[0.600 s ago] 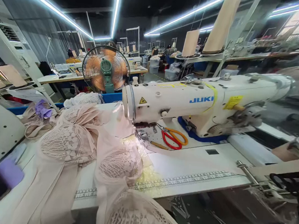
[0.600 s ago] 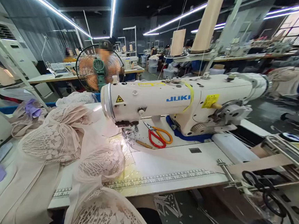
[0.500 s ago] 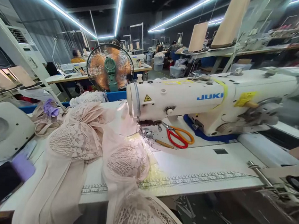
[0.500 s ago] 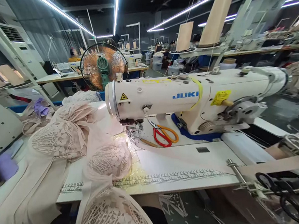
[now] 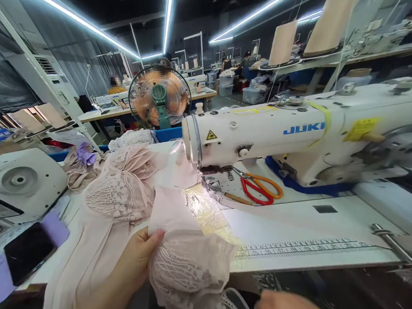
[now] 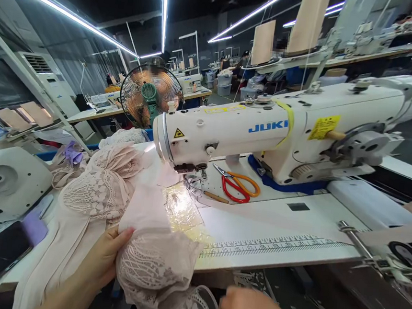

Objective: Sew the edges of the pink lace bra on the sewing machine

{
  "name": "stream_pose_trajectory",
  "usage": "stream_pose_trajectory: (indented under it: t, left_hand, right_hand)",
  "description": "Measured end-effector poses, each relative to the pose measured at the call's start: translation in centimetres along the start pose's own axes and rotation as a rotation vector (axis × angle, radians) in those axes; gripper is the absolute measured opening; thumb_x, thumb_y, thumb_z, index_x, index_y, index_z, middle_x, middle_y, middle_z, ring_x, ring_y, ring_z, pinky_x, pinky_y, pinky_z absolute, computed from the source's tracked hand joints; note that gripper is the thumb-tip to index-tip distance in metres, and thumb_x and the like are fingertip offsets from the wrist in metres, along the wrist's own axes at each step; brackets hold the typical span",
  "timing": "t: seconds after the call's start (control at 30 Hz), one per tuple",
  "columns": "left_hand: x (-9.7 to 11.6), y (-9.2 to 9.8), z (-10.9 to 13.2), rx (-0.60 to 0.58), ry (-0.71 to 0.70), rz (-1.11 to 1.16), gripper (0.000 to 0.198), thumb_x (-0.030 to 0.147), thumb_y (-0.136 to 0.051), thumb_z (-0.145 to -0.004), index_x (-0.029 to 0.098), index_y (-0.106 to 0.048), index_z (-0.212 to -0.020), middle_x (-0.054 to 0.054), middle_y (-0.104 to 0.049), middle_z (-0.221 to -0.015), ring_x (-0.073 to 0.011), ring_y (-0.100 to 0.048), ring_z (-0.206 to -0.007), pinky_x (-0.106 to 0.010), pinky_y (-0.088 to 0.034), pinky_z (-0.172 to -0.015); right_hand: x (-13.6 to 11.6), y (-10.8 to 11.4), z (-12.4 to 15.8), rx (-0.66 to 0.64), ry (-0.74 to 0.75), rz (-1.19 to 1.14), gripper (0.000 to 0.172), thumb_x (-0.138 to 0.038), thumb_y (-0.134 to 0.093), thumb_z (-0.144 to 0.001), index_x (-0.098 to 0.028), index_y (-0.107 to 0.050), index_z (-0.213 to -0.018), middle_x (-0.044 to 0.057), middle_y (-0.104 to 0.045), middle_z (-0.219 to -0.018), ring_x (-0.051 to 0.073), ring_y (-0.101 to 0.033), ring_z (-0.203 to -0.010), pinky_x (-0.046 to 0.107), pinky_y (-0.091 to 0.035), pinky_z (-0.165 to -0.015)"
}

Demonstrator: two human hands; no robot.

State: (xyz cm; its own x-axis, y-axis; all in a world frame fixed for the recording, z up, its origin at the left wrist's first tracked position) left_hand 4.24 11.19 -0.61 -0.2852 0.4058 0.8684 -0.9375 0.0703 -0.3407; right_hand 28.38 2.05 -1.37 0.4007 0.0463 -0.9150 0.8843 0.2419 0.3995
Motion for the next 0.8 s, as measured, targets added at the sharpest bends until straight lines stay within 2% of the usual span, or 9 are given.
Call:
stream_pose_trajectory:
  t: [0.07, 0.1, 0.13, 0.2, 0.23, 0.3, 0.43, 0.57, 0.8]
  left_hand:
    - [-0.5, -0.5, 0.5, -0.030, -0.016, -0.057, 0.034, 0.034, -0.079, -0.065, 0.011, -0.070, -0.088, -0.008, -0.073, -0.078, -0.0237, -0.067, -0.079, -0.033, -0.051, -0.077]
    - [-0.7, -0.7, 0.7, -0.039, -0.017, -0.077, 0.034, 0.035, -0.079, -0.065, 0.012, -0.071, -0.088, -0.007, -0.073, -0.077, -0.0230, -0.067, -0.078, -0.032, -0.051, -0.076]
    - [-0.9, -0.9, 0.8, -0.046, -0.016, -0.093, 0.033, 0.036, -0.079, -0.066, 0.013, -0.071, -0.088, -0.007, -0.072, -0.076, -0.0223, -0.067, -0.077, -0.032, -0.051, -0.075]
    - [-1.2, -1.2, 1.0, -0.069, -0.005, -0.126, 0.033, 0.039, -0.077, -0.068, 0.014, -0.071, -0.088, -0.006, -0.072, -0.075, -0.0209, -0.066, -0.075, -0.030, -0.050, -0.074]
    - [-1.3, -1.4, 0.9, -0.093, 0.005, -0.148, 0.033, 0.040, -0.076, -0.069, 0.014, -0.071, -0.089, -0.005, -0.071, -0.074, -0.0202, -0.065, -0.073, -0.030, -0.049, -0.073]
    - [-1.6, -1.7, 0.8, -0.157, 0.037, -0.206, 0.035, 0.042, -0.075, -0.070, 0.013, -0.071, -0.088, -0.005, -0.070, -0.072, -0.0185, -0.063, -0.070, -0.027, -0.047, -0.070]
    - [-1.9, -2.1, 0.4, -0.216, 0.098, -0.394, 0.037, 0.047, -0.073, -0.070, 0.011, -0.070, -0.075, -0.003, -0.067, -0.067, -0.0137, -0.055, -0.063, -0.021, -0.041, -0.061]
    - [-1.8, -3.1, 0.0, -0.236, 0.120, -0.586, 0.044, 0.053, -0.069, -0.070, 0.010, -0.068, -0.065, -0.002, -0.063, -0.063, -0.0133, -0.050, -0.060, -0.021, -0.037, -0.056]
    - [-1.9, -5.1, -0.7, -0.369, 0.100, -0.644, 0.039, 0.050, -0.064, -0.075, 0.011, -0.072, -0.077, -0.005, -0.068, -0.074, -0.0195, -0.057, -0.072, -0.024, -0.044, -0.065]
  right_hand:
    - [-0.8, 2.1, -1.7, 0.106, -0.013, 0.070, 0.028, -0.047, -0.043, -0.089, -0.025, -0.058, -0.081, 0.006, -0.060, -0.083, 0.021, -0.055, -0.074, 0.038, -0.043, -0.068]
    - [-1.3, 3.1, -2.5, 0.212, -0.020, 0.110, 0.028, -0.047, -0.041, -0.089, -0.025, -0.058, -0.088, 0.006, -0.060, -0.088, 0.021, -0.055, -0.076, 0.037, -0.042, -0.069]
    - [-1.9, 3.1, -3.5, 0.204, -0.009, 0.100, 0.029, -0.047, -0.041, -0.087, -0.024, -0.057, -0.092, 0.006, -0.059, -0.092, 0.020, -0.053, -0.075, 0.035, -0.041, -0.070]
    - [-2.5, 1.5, -5.4, 0.016, -0.018, -0.015, 0.028, -0.046, -0.042, -0.086, -0.022, -0.055, -0.080, 0.001, -0.054, -0.078, 0.017, -0.049, -0.067, 0.030, -0.038, -0.063]
    - [-2.6, 0.4, -6.2, -0.079, -0.038, -0.083, 0.028, -0.045, -0.044, -0.085, -0.022, -0.050, -0.070, -0.002, -0.047, -0.067, 0.015, -0.044, -0.061, 0.028, -0.035, -0.057]
    - [-2.6, -1.3, -7.2, -0.172, -0.049, -0.179, 0.029, -0.042, -0.045, -0.083, -0.021, -0.044, -0.063, -0.005, -0.037, -0.060, 0.013, -0.037, -0.057, 0.026, -0.031, -0.053]
    - [-1.9, -2.3, -7.9, -0.193, -0.038, -0.268, 0.025, -0.040, -0.041, -0.083, -0.020, -0.046, -0.069, -0.004, -0.040, -0.066, 0.013, -0.040, -0.064, 0.025, -0.034, -0.060]
    - [-1.2, -1.8, -7.9, -0.170, -0.085, -0.236, 0.028, -0.039, -0.041, -0.081, -0.021, -0.036, -0.060, -0.005, -0.033, -0.061, 0.012, -0.034, -0.059, 0.025, -0.029, -0.055]
    - [-1.8, -1.9, -8.4, -0.239, -0.083, -0.129, 0.032, -0.028, -0.043, -0.077, -0.022, -0.024, -0.052, -0.007, -0.026, -0.053, 0.009, -0.026, -0.050, 0.025, -0.022, -0.047]
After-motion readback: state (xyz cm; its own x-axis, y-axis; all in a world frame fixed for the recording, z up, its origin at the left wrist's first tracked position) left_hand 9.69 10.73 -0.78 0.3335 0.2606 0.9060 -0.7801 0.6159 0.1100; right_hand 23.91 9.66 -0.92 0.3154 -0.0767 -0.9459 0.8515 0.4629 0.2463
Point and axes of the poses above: each hand's wrist, its own z-axis away from the middle knuckle, its own y-axis out of the back of the hand, x = y × z, the point moved 6 cm from there along -z, towards the middle knuckle
